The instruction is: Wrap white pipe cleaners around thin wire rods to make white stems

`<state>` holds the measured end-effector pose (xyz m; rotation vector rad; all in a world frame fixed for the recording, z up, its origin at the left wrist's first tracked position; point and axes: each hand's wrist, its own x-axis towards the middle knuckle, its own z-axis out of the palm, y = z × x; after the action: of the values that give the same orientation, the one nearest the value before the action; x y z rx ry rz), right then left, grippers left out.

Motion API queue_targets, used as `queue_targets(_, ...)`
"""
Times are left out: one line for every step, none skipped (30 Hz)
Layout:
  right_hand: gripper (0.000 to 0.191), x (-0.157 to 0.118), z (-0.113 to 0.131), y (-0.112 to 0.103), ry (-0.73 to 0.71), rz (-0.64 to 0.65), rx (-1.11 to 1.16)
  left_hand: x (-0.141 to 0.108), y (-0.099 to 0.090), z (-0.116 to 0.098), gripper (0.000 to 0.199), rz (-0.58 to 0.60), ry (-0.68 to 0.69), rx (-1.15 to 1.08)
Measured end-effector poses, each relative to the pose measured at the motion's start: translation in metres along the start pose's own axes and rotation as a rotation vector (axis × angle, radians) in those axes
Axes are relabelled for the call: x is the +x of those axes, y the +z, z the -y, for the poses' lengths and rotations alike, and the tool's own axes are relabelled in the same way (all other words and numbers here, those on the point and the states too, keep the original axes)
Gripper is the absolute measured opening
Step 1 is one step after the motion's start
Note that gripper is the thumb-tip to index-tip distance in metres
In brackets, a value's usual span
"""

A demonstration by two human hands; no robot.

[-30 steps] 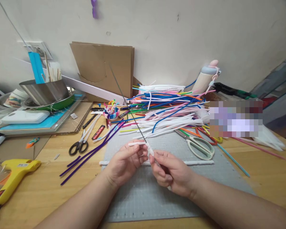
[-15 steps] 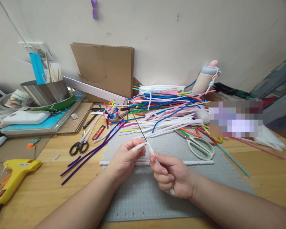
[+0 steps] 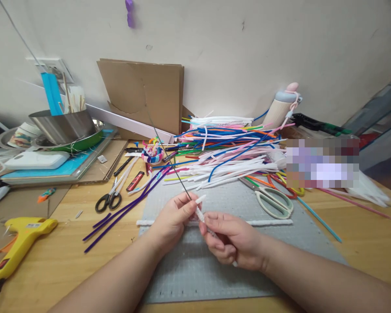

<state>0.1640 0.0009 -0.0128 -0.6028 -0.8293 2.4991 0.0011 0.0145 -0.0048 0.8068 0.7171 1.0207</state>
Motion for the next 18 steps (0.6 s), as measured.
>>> queue_targets(0.023,0.001,-0.001,0.001,-0.041,-0.04,-0.053,0.0,0.0,0.001,0.029,-0.005,-0.008,0.039)
queue_targets(0.025,0.002,-0.002,0.002,-0.088,-0.094,-0.117,0.0,0.0,0.001,0.03,-0.015,-0.009,0.08)
queue_targets(0.028,0.003,-0.004,0.003,-0.134,-0.151,-0.186,0.0,0.001,0.002,0.03,-0.028,-0.004,0.122)
queue_targets(0.03,0.004,-0.005,0.003,-0.171,-0.202,-0.254,0.0,0.001,0.002,0.03,-0.041,0.005,0.163)
queue_targets(0.032,0.005,-0.006,0.004,-0.198,-0.245,-0.317,-0.001,0.001,0.003,0.029,-0.048,0.013,0.198)
queue_targets(0.034,0.005,-0.007,0.004,-0.217,-0.276,-0.371,-0.001,0.002,0.003,0.027,-0.049,0.017,0.216)
queue_targets(0.034,0.006,-0.008,0.004,-0.233,-0.293,-0.415,-0.001,0.003,0.003,0.025,-0.04,0.013,0.209)
queue_targets(0.034,0.006,-0.008,0.004,-0.245,-0.301,-0.449,-0.002,0.004,0.003,0.024,-0.026,0.004,0.178)
queue_targets(0.034,0.006,-0.008,0.004,-0.253,-0.303,-0.469,-0.002,0.006,0.002,0.023,-0.011,-0.007,0.124)
queue_targets(0.034,0.006,-0.008,0.004,-0.255,-0.3,-0.472,-0.003,0.007,0.001,0.022,0.004,-0.022,0.054)
queue_targets(0.034,0.005,-0.008,0.004,-0.253,-0.292,-0.458,-0.003,0.008,0.0,0.021,0.02,-0.043,-0.023)
queue_targets(0.033,0.005,-0.007,0.004,-0.246,-0.283,-0.432,-0.004,0.009,-0.002,0.02,0.041,-0.069,-0.098)
queue_targets(0.033,0.005,-0.007,0.005,-0.233,-0.274,-0.398,-0.005,0.009,-0.004,0.018,0.066,-0.098,-0.168)
queue_targets(0.032,0.005,-0.007,0.005,-0.218,-0.263,-0.361,-0.006,0.009,-0.006,0.016,0.092,-0.129,-0.237)
queue_targets(0.031,0.004,-0.006,0.006,-0.202,-0.249,-0.326,-0.006,0.008,-0.008,0.013,0.118,-0.157,-0.306)
queue_targets(0.03,0.004,-0.006,0.006,-0.19,-0.235,-0.293,-0.007,0.007,-0.01,0.011,0.142,-0.18,-0.374)
queue_targets(0.029,0.004,-0.006,0.006,-0.183,-0.216,-0.264,-0.007,0.006,-0.012,0.009,0.163,-0.197,-0.435)
queue_targets(0.028,0.003,-0.006,0.006,-0.179,-0.194,-0.239,-0.007,0.004,-0.013,0.008,0.18,-0.21,-0.485)
